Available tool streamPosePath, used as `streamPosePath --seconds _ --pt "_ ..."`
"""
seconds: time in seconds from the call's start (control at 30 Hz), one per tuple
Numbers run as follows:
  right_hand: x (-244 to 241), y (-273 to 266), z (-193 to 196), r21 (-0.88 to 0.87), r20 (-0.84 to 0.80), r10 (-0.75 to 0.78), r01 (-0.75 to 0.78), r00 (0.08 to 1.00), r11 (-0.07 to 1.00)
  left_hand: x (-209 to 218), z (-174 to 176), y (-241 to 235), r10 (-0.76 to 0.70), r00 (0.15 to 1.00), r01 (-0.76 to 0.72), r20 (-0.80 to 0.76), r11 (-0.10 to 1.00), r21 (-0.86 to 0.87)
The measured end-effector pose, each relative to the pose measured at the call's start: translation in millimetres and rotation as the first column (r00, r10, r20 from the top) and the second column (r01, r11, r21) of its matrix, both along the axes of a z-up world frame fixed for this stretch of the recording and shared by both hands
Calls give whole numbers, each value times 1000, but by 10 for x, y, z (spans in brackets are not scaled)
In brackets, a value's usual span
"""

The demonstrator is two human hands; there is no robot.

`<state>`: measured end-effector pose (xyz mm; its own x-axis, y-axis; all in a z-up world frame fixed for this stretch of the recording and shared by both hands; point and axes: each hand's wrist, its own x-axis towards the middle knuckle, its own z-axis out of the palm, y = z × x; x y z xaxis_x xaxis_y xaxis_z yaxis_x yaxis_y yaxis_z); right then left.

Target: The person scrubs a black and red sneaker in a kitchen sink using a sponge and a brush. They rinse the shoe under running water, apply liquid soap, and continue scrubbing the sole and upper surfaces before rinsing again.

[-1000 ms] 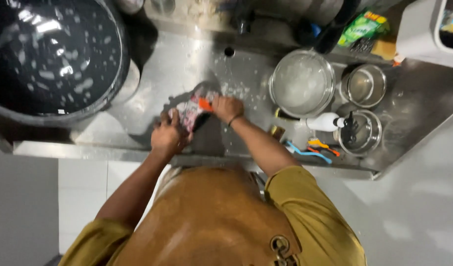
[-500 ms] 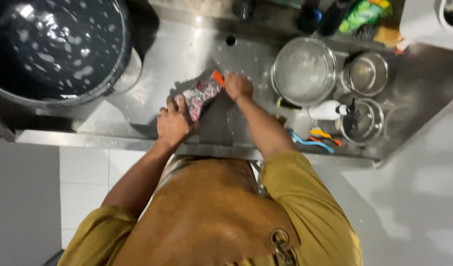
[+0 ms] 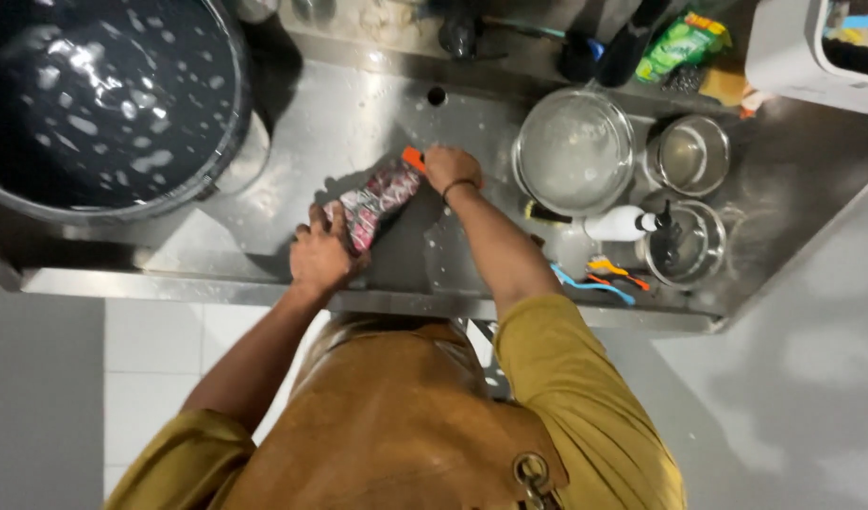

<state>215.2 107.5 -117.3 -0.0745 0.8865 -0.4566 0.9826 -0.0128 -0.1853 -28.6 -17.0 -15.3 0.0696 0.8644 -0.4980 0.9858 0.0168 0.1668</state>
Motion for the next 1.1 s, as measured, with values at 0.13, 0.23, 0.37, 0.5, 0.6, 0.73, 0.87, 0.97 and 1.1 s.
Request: streamPosePath --seconds 0.13,0.23,0.37,0.5,0.6,0.73,0.87,0.97,1.1 --pt "-64 -30 369 -32 -44 55 -56 998 998 -97 -37 -2 11 1000 -11 -25 1000 -11" --pt "97 -87 -166 -24 -43 29 -30 999 999 -161 43 -77 26 1000 -27 -12 998 -49" --pt "-192 -275 -82 142 -190 -93 121 977 982 -155 -68 -11 20 1000 -19 5 994 -111" --pt "144 10 -209 88 75 126 -132 989 987 -132 -123 33 18 1000 -19 -7 987 -161" --pt "-1 296 -94 233 -99 -70 92 993 968 -198 -214 59 39 999 -44 -25 971 -235" --pt "37 156 -146 -18 -78 -16 14 997 1000 -208 -303 -40 -102 994 106 -45 989 105" --pt "60 -134 -127 -136 -264 -297 270 917 953 -67 123 50 -47 999 47 2 996 -82" --pt "438 -361 -51 -131 -140 -248 230 959 964 170 222 219 -168 986 168 -15 986 -1" --pt "634 -942 116 -193 -134 -349 321 927 927 178 139 342 -30 963 31 267 1000 -2"
